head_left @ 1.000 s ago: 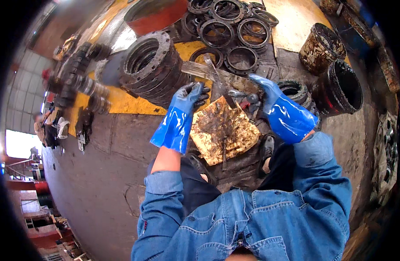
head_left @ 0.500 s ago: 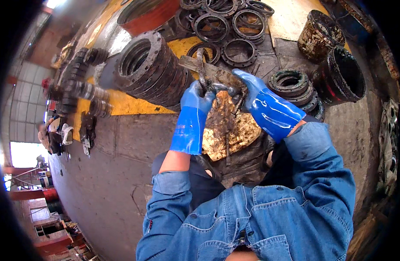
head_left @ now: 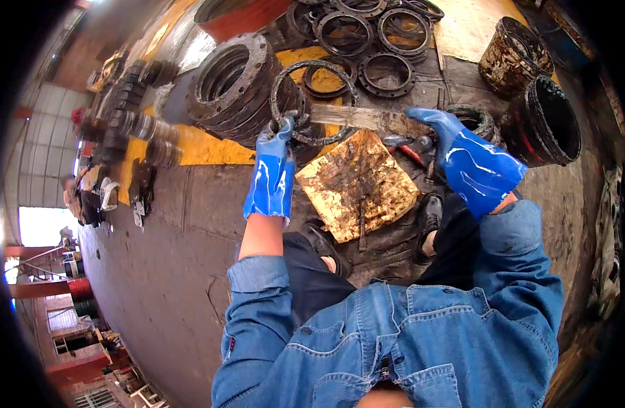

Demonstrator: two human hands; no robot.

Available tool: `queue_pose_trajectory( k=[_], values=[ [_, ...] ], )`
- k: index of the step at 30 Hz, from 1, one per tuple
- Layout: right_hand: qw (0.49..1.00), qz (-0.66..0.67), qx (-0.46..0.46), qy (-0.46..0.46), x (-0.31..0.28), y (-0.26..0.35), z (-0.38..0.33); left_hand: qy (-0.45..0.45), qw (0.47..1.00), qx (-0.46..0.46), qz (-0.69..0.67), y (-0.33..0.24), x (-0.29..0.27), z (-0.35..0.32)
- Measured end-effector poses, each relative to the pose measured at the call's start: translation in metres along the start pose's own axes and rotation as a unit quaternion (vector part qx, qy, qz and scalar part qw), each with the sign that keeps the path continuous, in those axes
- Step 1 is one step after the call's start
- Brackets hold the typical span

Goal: The person sits on the floor and cleans a metal ring using a chisel and a hammer. They repeatedly scrape the surface of the ring to remove debris and then place the cleaned ring into a bucket.

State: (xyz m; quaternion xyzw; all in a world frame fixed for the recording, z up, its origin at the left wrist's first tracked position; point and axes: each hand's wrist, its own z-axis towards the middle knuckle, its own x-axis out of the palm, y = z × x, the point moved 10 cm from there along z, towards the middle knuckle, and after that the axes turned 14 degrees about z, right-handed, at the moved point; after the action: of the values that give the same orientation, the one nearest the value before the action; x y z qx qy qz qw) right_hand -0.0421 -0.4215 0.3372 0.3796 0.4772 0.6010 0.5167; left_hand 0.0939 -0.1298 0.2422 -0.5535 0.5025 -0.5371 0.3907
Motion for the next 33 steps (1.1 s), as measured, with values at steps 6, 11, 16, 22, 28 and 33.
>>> queue_pose_trajectory(
  k=[6, 11, 16, 22, 28, 33],
  values=[
    [0.997, -0.046, 0.035, 0.059, 0.019, -0.016, 0.006, -0.050, 0.998, 0.030, -0.007, 0.006, -0.019, 0.012],
    [0.989, -0.068, 0.063, 0.113, 0.023, -0.046, 0.024, -0.015, 0.998, 0.067, 0.011, 0.010, -0.017, 0.030],
    [0.992, 0.073, 0.092, 0.056, 0.030, -0.021, 0.009, -0.039, 0.993, 0.101, 0.053, -0.004, -0.019, 0.025],
    [0.999, -0.037, 0.006, -0.036, 0.015, -0.007, 0.000, -0.010, 0.994, 0.100, 0.036, -0.027, -0.009, 0.009],
    [0.976, -0.038, 0.201, -0.070, 0.004, -0.005, -0.001, -0.033, 0.978, 0.164, 0.120, -0.054, -0.013, -0.003],
    [0.981, -0.109, 0.142, -0.079, -0.020, -0.043, 0.002, -0.031, 0.980, 0.161, 0.113, -0.058, 0.006, -0.006]
  ],
)
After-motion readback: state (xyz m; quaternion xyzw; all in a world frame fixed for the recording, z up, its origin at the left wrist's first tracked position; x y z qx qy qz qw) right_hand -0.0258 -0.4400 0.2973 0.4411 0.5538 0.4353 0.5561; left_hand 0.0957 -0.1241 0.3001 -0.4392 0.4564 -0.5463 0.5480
